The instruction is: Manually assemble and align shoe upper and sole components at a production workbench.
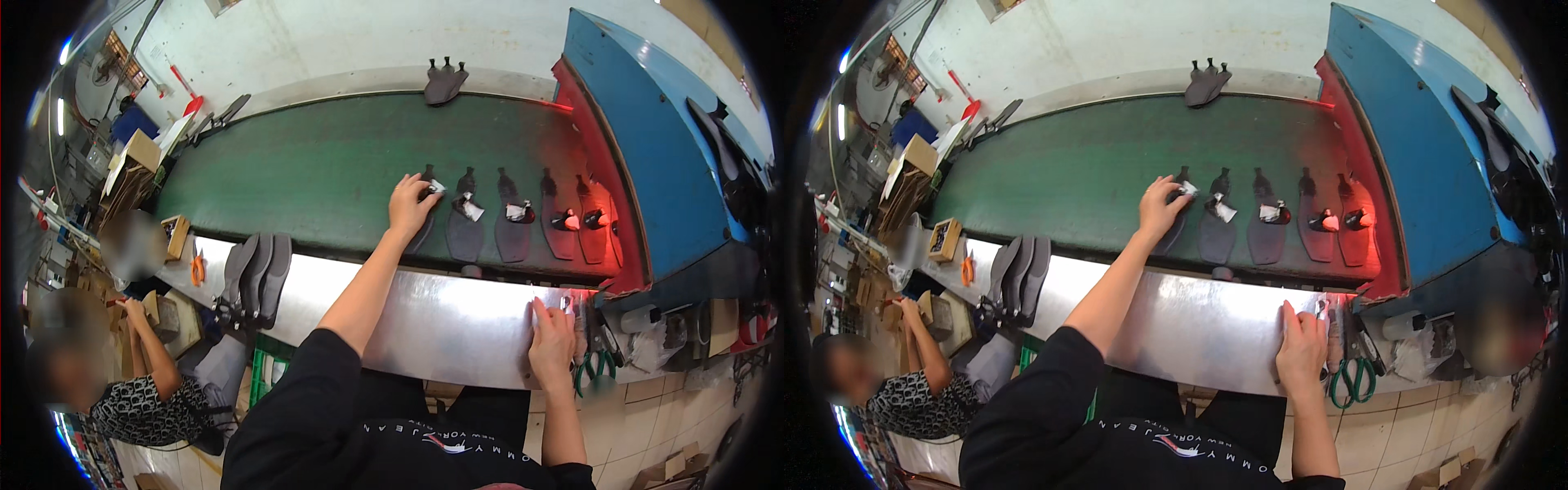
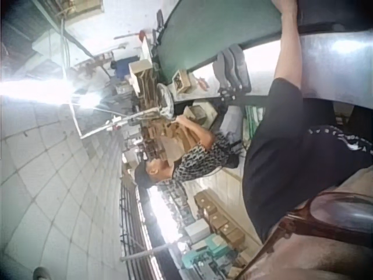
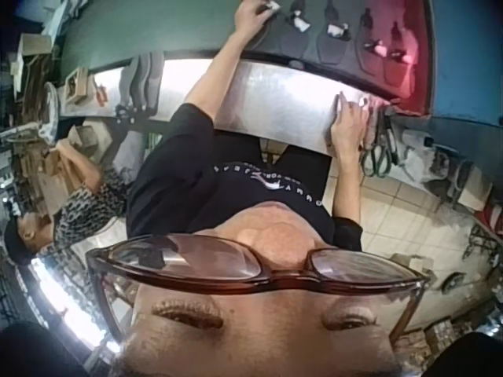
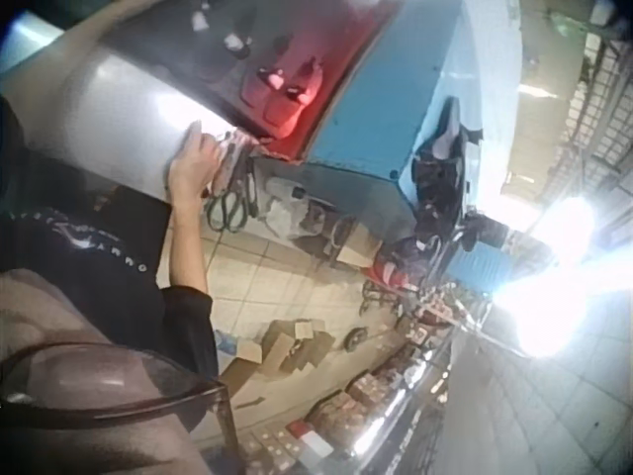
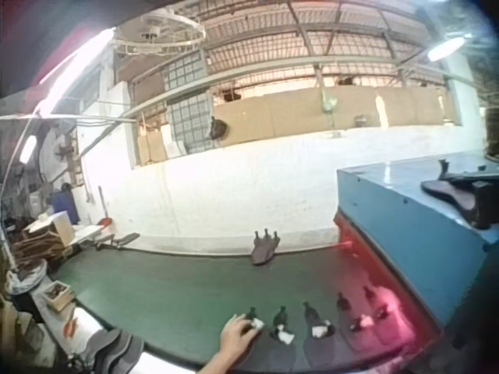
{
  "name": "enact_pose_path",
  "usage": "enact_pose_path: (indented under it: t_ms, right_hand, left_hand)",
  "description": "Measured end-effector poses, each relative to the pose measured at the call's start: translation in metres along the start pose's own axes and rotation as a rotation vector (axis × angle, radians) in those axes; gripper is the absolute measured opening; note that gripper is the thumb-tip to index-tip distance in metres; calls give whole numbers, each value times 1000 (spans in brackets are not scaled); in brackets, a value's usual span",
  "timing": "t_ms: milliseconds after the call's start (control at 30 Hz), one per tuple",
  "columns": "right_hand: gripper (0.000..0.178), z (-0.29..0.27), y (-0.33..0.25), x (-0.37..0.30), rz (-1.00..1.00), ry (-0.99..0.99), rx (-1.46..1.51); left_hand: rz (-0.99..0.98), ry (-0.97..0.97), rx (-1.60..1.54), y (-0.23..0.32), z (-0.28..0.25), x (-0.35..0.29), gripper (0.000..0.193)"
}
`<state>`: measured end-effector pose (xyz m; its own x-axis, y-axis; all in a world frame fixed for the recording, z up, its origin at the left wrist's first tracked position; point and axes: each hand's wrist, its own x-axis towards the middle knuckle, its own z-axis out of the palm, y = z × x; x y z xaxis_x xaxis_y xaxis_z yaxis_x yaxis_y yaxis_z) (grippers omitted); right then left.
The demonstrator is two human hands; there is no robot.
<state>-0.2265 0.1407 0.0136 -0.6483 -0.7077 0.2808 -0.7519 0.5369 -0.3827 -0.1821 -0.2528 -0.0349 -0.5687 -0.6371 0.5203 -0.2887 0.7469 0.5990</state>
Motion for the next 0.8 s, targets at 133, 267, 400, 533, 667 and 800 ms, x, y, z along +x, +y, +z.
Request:
enact_pose_path:
  t_ms: [133, 267, 400, 533, 667, 800]
  right_hand:
    - [39, -1, 4, -6, -34, 22, 35]
    - [42, -14, -17, -6, -19, 125, 60]
    - [43, -37, -35, -13, -67, 257, 185]
    - [22, -31, -37, -27, 132, 113, 931]
    - [39, 6, -45, -30, 59, -262, 1951]
    - [47, -22, -102, -26, 51, -290, 1926]
  left_hand:
    - [-61, -22, 135, 11, -15, -21, 33]
    - [67, 20, 215, 9, -11, -38, 28]
    - [60, 124, -126, 29, -42, -28, 26]
    - [-255, -111, -764, 119, -92, -53, 28]
    - [-498, -554, -1216, 175, -146, -147, 26]
    - [-631, -557, -1418, 171, -166, -204, 25]
